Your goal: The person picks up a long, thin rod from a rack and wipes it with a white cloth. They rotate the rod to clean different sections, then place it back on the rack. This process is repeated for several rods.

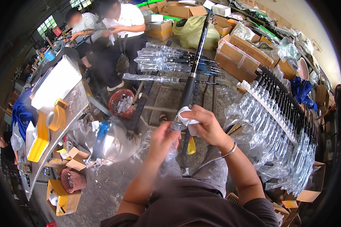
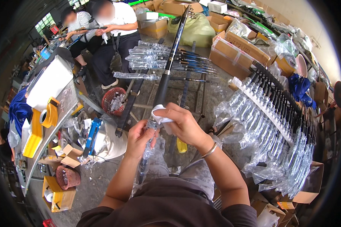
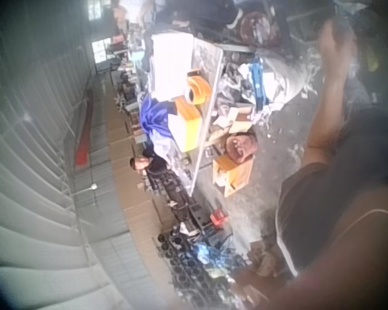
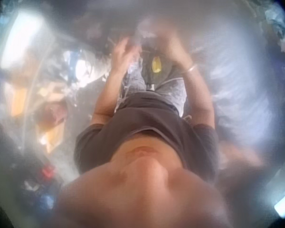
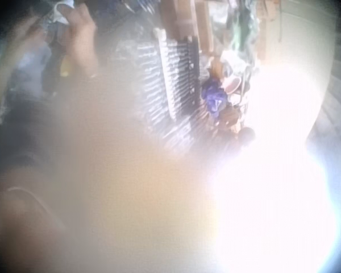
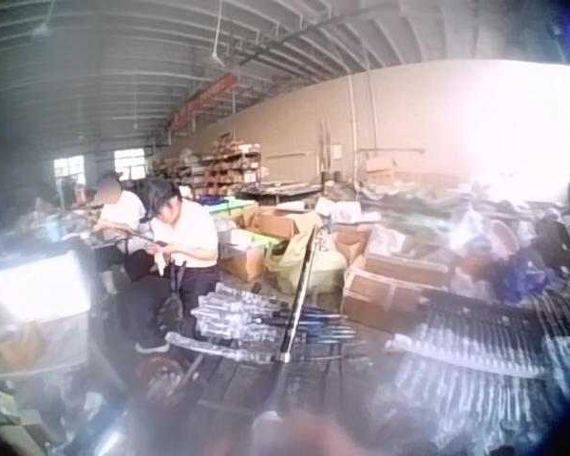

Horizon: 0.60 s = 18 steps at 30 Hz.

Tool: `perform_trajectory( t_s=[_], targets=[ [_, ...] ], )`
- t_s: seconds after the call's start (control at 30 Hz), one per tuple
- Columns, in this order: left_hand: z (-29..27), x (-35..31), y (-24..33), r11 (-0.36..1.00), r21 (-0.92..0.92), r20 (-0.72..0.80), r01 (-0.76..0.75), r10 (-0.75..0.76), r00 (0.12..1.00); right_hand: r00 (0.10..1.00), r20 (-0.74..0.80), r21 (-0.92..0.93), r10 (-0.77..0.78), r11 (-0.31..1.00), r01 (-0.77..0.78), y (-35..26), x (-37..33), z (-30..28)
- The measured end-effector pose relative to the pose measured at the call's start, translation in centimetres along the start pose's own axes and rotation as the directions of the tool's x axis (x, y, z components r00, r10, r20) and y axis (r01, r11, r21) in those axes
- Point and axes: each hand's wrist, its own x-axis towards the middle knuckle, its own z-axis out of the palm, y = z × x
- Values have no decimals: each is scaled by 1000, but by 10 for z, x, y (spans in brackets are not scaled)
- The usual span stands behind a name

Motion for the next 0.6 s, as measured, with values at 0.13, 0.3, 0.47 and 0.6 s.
perform_trajectory(
  t_s=[0.13,0.3,0.47,0.6],
  targets=[
    [-3,0,2,988,-149,46,41,-35,998,953,271,354,138,906,-232,13,-17,-4],
    [-6,8,4,982,-189,120,10,13,993,896,270,53,352,924,-379,41,-31,-17],
    [2,7,-2,994,-103,86,28,-19,996,766,-19,893,643,356,-276,12,15,-30],
    [2,2,-4,996,-83,116,22,-12,993,836,76,959,544,190,-210,13,41,-28]
  ],
)
